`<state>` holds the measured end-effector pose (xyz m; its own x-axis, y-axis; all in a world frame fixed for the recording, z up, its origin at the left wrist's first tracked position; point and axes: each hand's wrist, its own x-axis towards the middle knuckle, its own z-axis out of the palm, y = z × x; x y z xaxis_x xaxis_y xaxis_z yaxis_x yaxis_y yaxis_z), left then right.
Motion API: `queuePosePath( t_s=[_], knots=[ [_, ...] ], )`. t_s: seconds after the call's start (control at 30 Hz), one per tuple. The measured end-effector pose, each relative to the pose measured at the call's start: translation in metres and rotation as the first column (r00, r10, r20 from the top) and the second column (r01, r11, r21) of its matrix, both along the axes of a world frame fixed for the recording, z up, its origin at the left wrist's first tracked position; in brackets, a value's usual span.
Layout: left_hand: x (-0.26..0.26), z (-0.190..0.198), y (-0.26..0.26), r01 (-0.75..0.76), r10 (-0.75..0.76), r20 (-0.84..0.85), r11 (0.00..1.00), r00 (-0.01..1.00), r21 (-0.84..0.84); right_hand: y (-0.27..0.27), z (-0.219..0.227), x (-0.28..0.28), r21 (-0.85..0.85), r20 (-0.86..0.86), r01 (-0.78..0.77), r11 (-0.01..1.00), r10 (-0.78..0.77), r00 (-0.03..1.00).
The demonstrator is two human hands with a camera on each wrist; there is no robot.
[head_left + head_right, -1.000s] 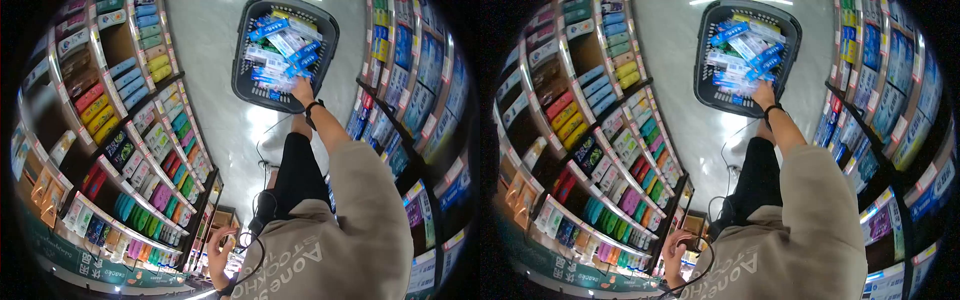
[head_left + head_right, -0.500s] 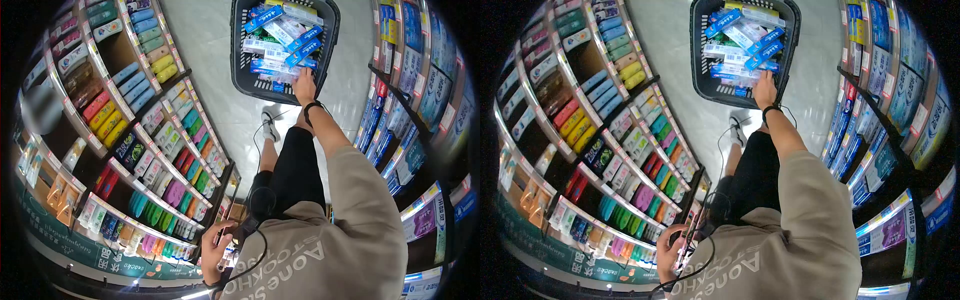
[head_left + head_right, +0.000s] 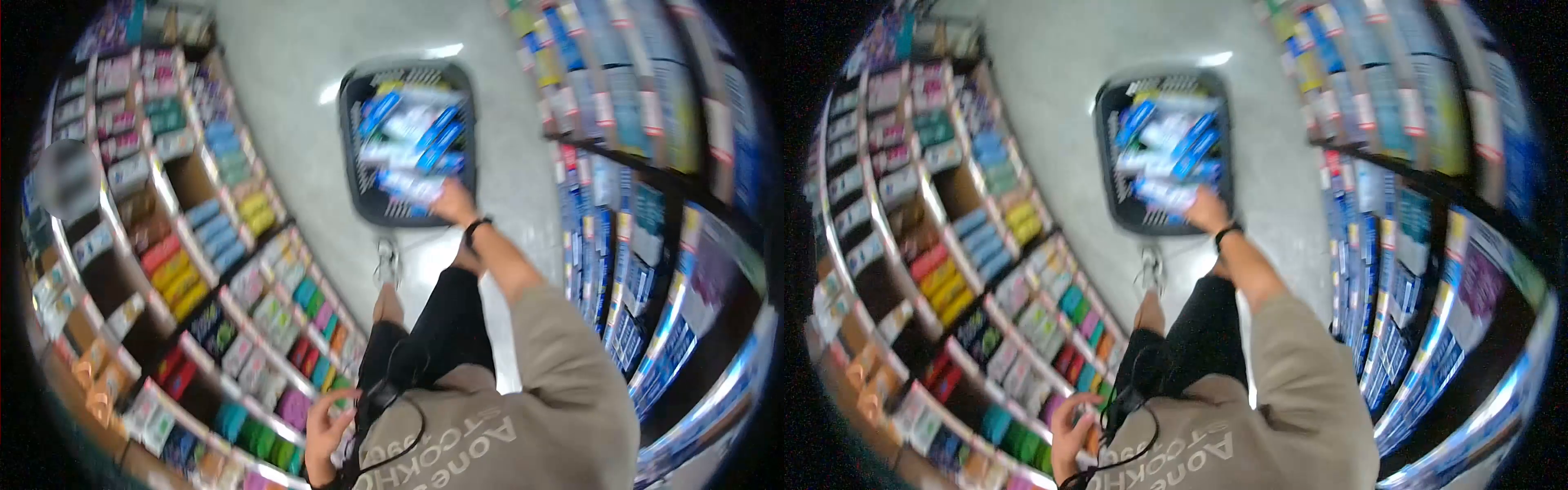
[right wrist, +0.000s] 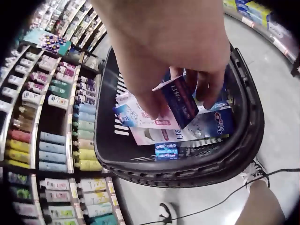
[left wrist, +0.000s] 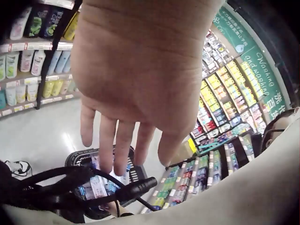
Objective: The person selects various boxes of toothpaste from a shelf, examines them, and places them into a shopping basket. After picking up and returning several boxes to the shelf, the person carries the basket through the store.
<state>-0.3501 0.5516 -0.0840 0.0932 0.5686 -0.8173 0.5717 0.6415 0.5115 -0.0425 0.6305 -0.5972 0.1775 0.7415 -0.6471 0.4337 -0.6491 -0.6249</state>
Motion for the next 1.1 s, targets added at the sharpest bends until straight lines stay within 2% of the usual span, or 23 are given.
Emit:
queuePosePath(
  t_s=[0.03, 0.07, 0.1, 0.13, 0.2, 0.23, 0.27, 0.33, 0.4, 0.43, 0.47, 0.5, 0.53, 0.57, 0.6, 0.67, 0.77, 0.87, 0.9, 0.93, 0.97, 1.0, 1.1],
  knots=[
    [-0.017, -0.006, -0.009, -0.086, 0.083, 0.043, 0.994, 0.996, 0.069, -0.002, 0.028, 0.003, 0.008, 0.089, -0.007, 1.0, 0.006, 0.996],
    [-0.031, -0.013, -0.012, -0.127, 0.114, 0.101, 0.982, 0.988, 0.139, -0.01, 0.037, 0.004, 0.076, 0.014, 0.042, 0.996, -0.043, 0.999],
    [-0.036, -0.011, -0.01, -0.182, 0.167, 0.119, 0.976, 0.979, 0.123, -0.013, 0.086, 0.006, -0.016, 0.069, 0.07, 0.997, -0.068, 0.995],
    [-0.049, -0.009, -0.008, -0.23, 0.217, 0.133, 0.968, 0.967, 0.096, -0.028, 0.08, 0.002, -0.076, 0.146, 0.052, 0.996, -0.041, 0.989],
    [-0.108, -0.032, -0.005, -0.287, 0.285, 0.287, 0.957, 0.914, -0.036, -0.061, 0.112, 0.002, 0.151, 0.036, 0.184, 0.971, -0.192, 0.981],
    [-0.133, -0.052, 0.005, -0.136, 0.025, 0.392, 0.957, 0.92, 0.256, -0.069, 0.138, -0.002, 0.081, 0.116, 0.236, 0.968, -0.244, 0.963],
    [-0.148, -0.047, 0.01, -0.165, 0.034, 0.409, 0.943, 0.912, 0.29, -0.085, 0.163, -0.015, -0.006, 0.183, 0.285, 0.959, -0.279, 0.943],
    [-0.157, -0.03, 0.017, -0.247, 0.072, 0.456, 0.908, 0.887, 0.337, -0.111, 0.246, -0.041, -0.072, 0.093, 0.499, 0.863, -0.493, 0.865],
    [-0.161, -0.019, 0.022, -0.276, 0.034, 0.573, 0.898, 0.819, 0.342, -0.145, 0.268, -0.059, 0.01, -0.003, 0.545, 0.839, -0.545, 0.839],
    [-0.162, -0.023, 0.023, -0.274, 0.009, 0.613, 0.9, 0.79, 0.339, -0.169, 0.224, -0.063, 0.143, 0.019, 0.592, 0.793, -0.6, 0.8],
    [-0.169, -0.031, 0.03, -0.283, -0.013, 0.65, 0.894, 0.76, 0.348, -0.178, 0.281, -0.069, 0.094, -0.16, 0.535, 0.84, -0.518, 0.84],
    [-0.182, -0.053, 0.039, -0.161, -0.112, 0.625, 0.918, 0.773, 0.363, -0.187, 0.307, -0.079, 0.14, -0.211, 0.588, 0.797, -0.556, 0.804],
    [-0.176, -0.048, 0.048, -0.115, -0.147, 0.617, 0.924, 0.773, 0.365, -0.195, 0.301, -0.08, 0.189, -0.149, 0.592, 0.783, -0.573, 0.806],
    [-0.171, -0.04, 0.049, -0.059, -0.181, 0.601, 0.932, 0.778, 0.357, -0.206, 0.315, -0.082, 0.198, -0.169, 0.553, 0.809, -0.527, 0.833],
    [-0.164, -0.049, 0.052, -0.076, -0.205, 0.631, 0.918, 0.748, 0.389, -0.213, 0.347, -0.093, 0.18, -0.354, 0.631, 0.755, -0.549, 0.757],
    [-0.147, -0.069, 0.065, -0.087, -0.266, 0.672, 0.893, 0.691, 0.442, -0.22, 0.4, -0.109, 0.283, -0.449, 0.662, 0.694, -0.514, 0.731],
    [-0.114, -0.059, 0.08, 0.024, -0.405, 0.568, 0.828, 0.717, 0.56, -0.234, 0.447, -0.117, 0.305, -0.483, 0.654, 0.692, -0.479, 0.732],
    [-0.082, -0.053, 0.073, -0.051, -0.511, 0.515, 0.674, 0.688, 0.737, -0.258, 0.511, -0.145, 0.303, -0.548, 0.69, 0.657, -0.473, 0.69],
    [-0.082, -0.045, 0.073, 0.032, -0.542, 0.487, 0.69, 0.685, 0.723, -0.266, 0.52, -0.155, 0.334, -0.587, 0.706, 0.625, -0.448, 0.674],
    [-0.078, -0.038, 0.065, 0.003, -0.572, 0.53, 0.682, 0.627, 0.732, -0.276, 0.525, -0.163, 0.335, -0.616, 0.733, 0.592, -0.45, 0.646],
    [-0.076, -0.017, 0.053, 0.013, -0.452, 0.711, 0.848, 0.539, 0.529, -0.282, 0.528, -0.17, 0.332, -0.646, 0.758, 0.562, -0.45, 0.617],
    [-0.078, 0.003, 0.044, 0.047, -0.396, 0.756, 0.898, 0.522, 0.438, -0.287, 0.532, -0.176, 0.33, -0.673, 0.78, 0.532, -0.446, 0.59],
    [-0.097, 0.018, 0.027, 0.11, -0.49, 0.687, 0.848, 0.536, 0.519, -0.301, 0.545, -0.19, 0.307, -0.697, 0.78, 0.546, -0.429, 0.575]
  ],
)
